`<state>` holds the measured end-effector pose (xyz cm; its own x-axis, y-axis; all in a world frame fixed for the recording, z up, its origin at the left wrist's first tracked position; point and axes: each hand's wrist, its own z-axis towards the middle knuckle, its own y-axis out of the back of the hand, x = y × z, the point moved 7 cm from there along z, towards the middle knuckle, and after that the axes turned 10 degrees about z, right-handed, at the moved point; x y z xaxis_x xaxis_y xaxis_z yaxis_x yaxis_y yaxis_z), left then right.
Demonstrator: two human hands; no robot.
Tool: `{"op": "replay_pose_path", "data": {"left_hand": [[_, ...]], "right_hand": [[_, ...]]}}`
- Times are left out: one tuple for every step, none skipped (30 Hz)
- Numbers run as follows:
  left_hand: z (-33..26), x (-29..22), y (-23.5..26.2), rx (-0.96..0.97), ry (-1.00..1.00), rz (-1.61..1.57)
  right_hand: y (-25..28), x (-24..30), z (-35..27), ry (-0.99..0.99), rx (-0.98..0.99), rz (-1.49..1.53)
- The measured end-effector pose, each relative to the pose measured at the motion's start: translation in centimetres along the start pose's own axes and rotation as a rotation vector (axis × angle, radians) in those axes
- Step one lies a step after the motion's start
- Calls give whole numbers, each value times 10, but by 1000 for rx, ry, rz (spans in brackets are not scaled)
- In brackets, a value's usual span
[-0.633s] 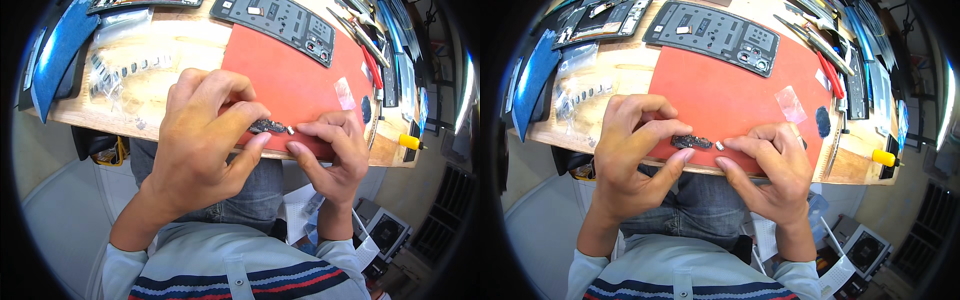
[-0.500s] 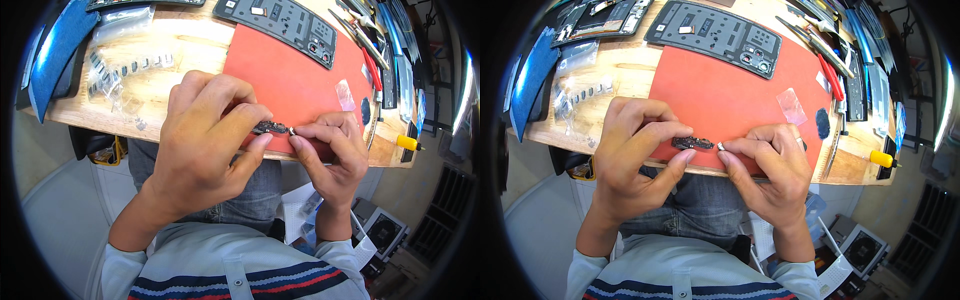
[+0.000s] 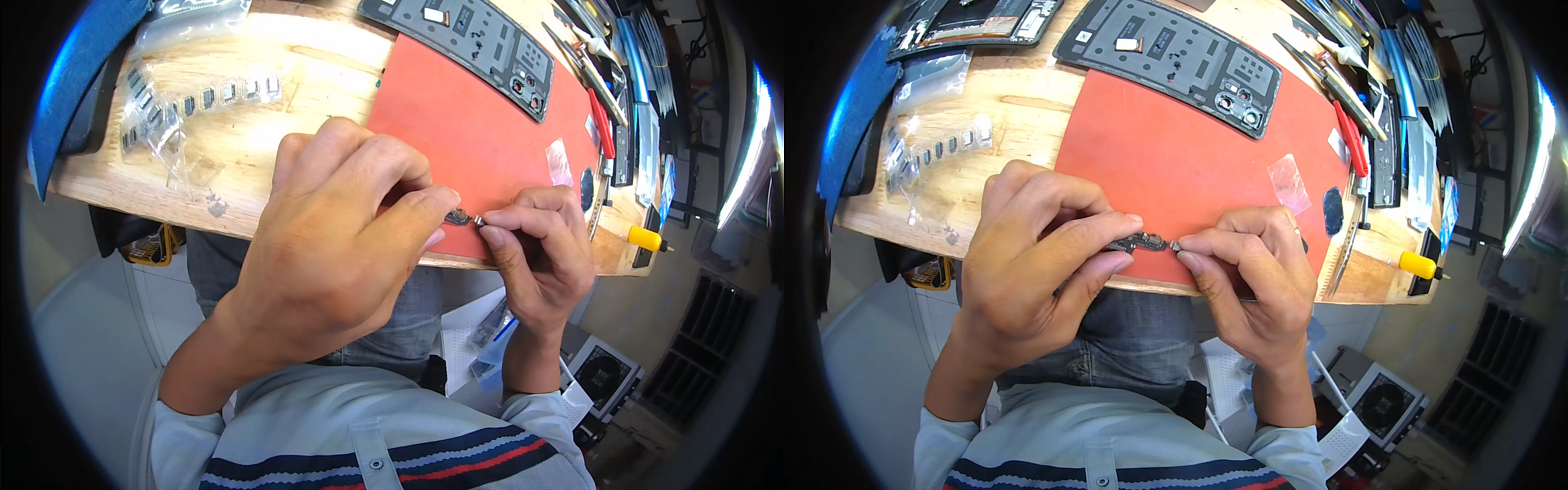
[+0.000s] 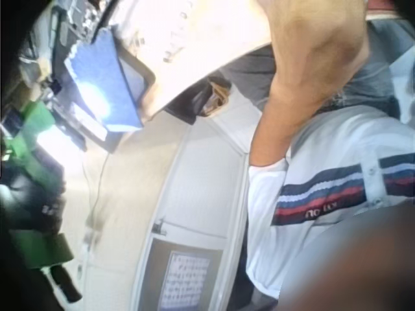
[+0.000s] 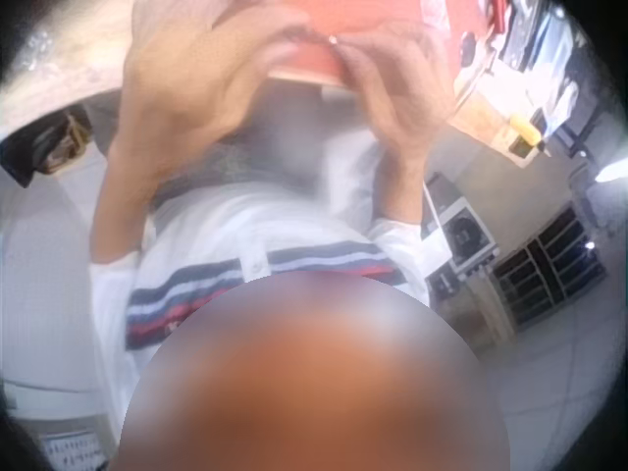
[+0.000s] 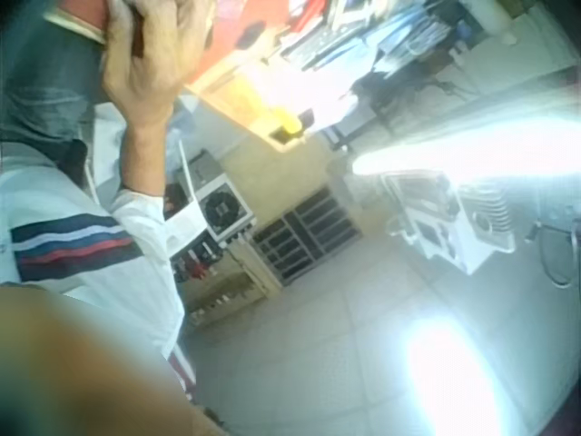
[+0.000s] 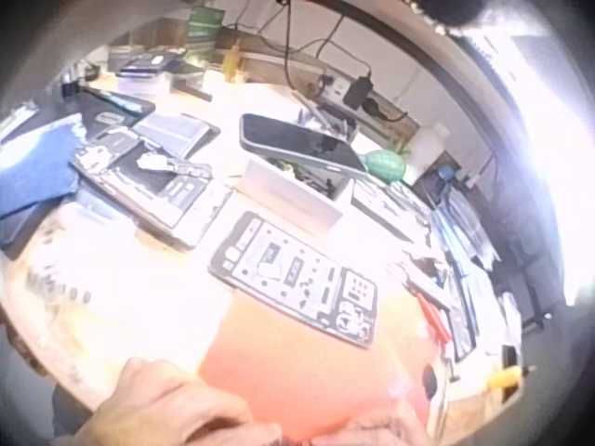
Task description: The person sorts through a container of electronic components, selects a small circuit board, and then uses their fingers to carefully manipulate and attach a tiny component to it on a red work mat.
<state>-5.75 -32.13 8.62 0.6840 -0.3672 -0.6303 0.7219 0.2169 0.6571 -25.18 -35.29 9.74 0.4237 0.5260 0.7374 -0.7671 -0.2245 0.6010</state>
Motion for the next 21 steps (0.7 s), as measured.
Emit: {"op": "replay_pose_path", "data": {"left_hand": [[0, 0, 0, 16, 7, -15], [0, 0, 0, 33, 0, 2], [0, 0, 0, 35, 2, 2], [0, -1, 1, 36, -8, 20], [0, -1, 0, 37, -7, 16], [0, -1, 0, 35, -16, 31], [0, -1, 0, 32, -18, 26], [0, -1, 0, 26, -21, 24], [-1, -2, 0, 19, -27, 27], [-1, -1, 1, 21, -33, 32], [-1, -1, 1, 22, -37, 27], [-1, -1, 0, 16, -50, 42], [-2, 0, 0, 14, -50, 44], [-1, 0, 1, 8, -51, 40], [-1, 0, 1, -1, -56, 32], [-2, 0, 0, 6, -49, 28], [-2, 0, 0, 12, -46, 22], [-2, 0, 0, 18, -42, 16], [-2, 0, -1, 29, -38, 21], [-2, 0, -1, 34, -33, 12], [-3, 0, -1, 35, -35, 10]], "right_hand": [[0, 0, 0, 3, 1, -2], [0, -1, -1, -28, -6, 0], [0, -1, -1, -20, 8, -9], [-1, -1, -1, -24, 7, 1], [-1, -1, -2, -26, 3, 14], [-1, -1, -2, -28, 7, 4], [-1, -1, -3, -26, 5, -5], [-2, -1, -3, -14, 7, -14], [-2, 0, -4, -14, 11, -18], [-2, 0, -4, -5, 9, -35], [-3, 0, -4, 5, 8, -51], [-3, -1, -4, 11, 4, -48], [-3, -1, -4, 18, -1, -46], [-3, 0, -4, 25, -6, -45], [-2, -1, -4, 17, -4, -45], [-2, -1, -4, 10, -3, -46], [-2, -1, -4, 9, -5, -41], [-2, -1, -4, 22, 3, -51], [-3, -1, -3, 45, 9, -52], [-3, -1, -4, 44, 5, -55], [-3, -1, -4, 43, 2, -58]]}}
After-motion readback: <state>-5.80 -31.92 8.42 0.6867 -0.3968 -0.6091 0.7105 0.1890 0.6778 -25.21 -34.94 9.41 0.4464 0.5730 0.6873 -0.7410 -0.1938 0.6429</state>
